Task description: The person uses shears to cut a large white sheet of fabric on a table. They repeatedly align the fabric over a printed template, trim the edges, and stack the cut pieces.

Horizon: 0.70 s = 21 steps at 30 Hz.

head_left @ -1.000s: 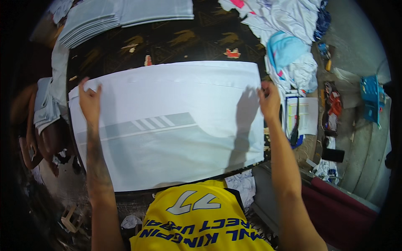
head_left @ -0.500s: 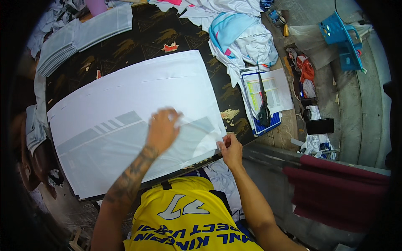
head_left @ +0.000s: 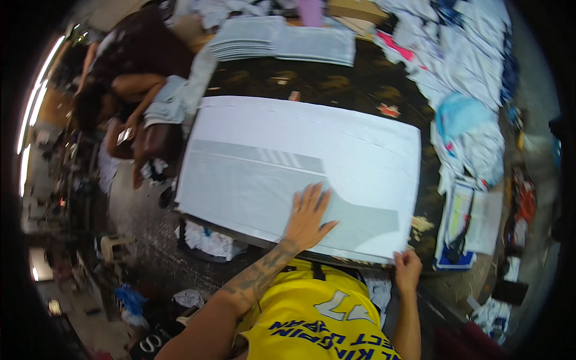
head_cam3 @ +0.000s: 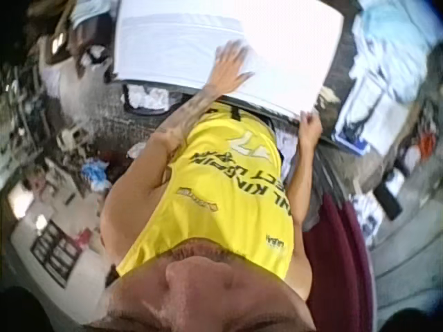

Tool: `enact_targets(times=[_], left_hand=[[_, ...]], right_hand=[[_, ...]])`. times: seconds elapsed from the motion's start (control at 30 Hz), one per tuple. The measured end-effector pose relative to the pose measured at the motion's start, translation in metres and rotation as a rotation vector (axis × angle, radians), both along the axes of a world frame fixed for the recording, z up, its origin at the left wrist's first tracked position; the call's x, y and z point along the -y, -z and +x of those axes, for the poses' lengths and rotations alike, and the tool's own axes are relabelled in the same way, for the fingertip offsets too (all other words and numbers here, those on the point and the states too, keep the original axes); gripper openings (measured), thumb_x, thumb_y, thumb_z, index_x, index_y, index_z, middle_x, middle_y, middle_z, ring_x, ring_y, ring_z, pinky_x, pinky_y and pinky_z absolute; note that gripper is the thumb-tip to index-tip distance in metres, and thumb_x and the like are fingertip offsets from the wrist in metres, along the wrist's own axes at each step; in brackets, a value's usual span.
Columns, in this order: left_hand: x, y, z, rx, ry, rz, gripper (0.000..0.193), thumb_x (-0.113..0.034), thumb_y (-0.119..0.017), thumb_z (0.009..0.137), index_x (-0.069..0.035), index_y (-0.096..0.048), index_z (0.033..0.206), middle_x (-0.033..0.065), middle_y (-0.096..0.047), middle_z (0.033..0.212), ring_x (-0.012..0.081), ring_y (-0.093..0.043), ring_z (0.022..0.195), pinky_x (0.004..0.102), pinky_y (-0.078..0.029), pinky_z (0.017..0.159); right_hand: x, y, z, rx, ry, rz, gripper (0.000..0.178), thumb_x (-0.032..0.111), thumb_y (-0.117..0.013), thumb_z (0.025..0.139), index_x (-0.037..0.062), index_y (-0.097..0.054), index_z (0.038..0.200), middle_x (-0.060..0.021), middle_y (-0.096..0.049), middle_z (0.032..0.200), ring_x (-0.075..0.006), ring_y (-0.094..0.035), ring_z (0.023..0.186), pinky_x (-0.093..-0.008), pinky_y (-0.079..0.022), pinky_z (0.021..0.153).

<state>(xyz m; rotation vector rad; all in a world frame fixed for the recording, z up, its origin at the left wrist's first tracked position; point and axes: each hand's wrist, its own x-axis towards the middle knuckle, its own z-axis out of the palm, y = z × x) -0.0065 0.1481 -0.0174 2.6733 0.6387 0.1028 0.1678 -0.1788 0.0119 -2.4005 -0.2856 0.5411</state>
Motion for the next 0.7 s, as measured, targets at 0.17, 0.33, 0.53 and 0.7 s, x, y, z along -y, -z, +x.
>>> enact_targets(times=[0.17,0.33,0.53,0.7], left_hand=[[-0.115,0.005,-0.234,-0.213,-0.648,0.127,0.085,-0.053,-0.061,0.104,-0.012,-0.032,0.172,0.0260,-0.021,0.178,0.0455,-0.018,0.165,0.0694,-0.013,0.129],[-0.217,0.019,-0.309,0.127,-0.981,0.345,0.053,-0.037,-0.057,0.111,-0.006,-0.052,0.153,0.0225,-0.050,0.154,0.0427,-0.045,0.145,0.0594,-0.034,0.118],[-0.250,0.047,-0.286,0.184,-0.957,0.446,0.018,-0.024,-0.069,0.103,-0.008,-0.061,0.105,0.0126,-0.059,0.109,0.0376,-0.057,0.108,0.0525,-0.044,0.092],[-0.248,0.043,-0.288,0.211,-0.978,0.329,0.019,-0.022,-0.067,0.105,-0.004,-0.059,0.102,0.0134,-0.058,0.108,0.0372,-0.055,0.108,0.0529,-0.043,0.094]], right_hand=[[-0.004,-0.005,0.003,-0.080,0.085,0.026,0.030,0.013,-0.077,0.099,0.0016,-0.056,0.080,-0.0037,-0.059,0.068,-0.0100,-0.055,0.060,-0.0327,-0.044,0.049],[-0.015,-0.011,0.001,0.032,0.036,-0.197,0.028,0.013,-0.079,0.098,-0.0017,-0.061,0.082,-0.0085,-0.065,0.068,-0.0149,-0.060,0.056,-0.0345,-0.050,0.052],[-0.022,-0.010,-0.001,0.093,0.045,-0.292,0.029,0.012,-0.081,0.096,-0.0039,-0.063,0.081,-0.0092,-0.065,0.065,-0.0173,-0.061,0.055,-0.0373,-0.050,0.054],[-0.023,-0.008,0.002,0.109,0.074,-0.346,0.029,0.012,-0.081,0.095,-0.0037,-0.063,0.080,-0.0099,-0.065,0.064,-0.0184,-0.063,0.055,-0.0387,-0.048,0.055]])
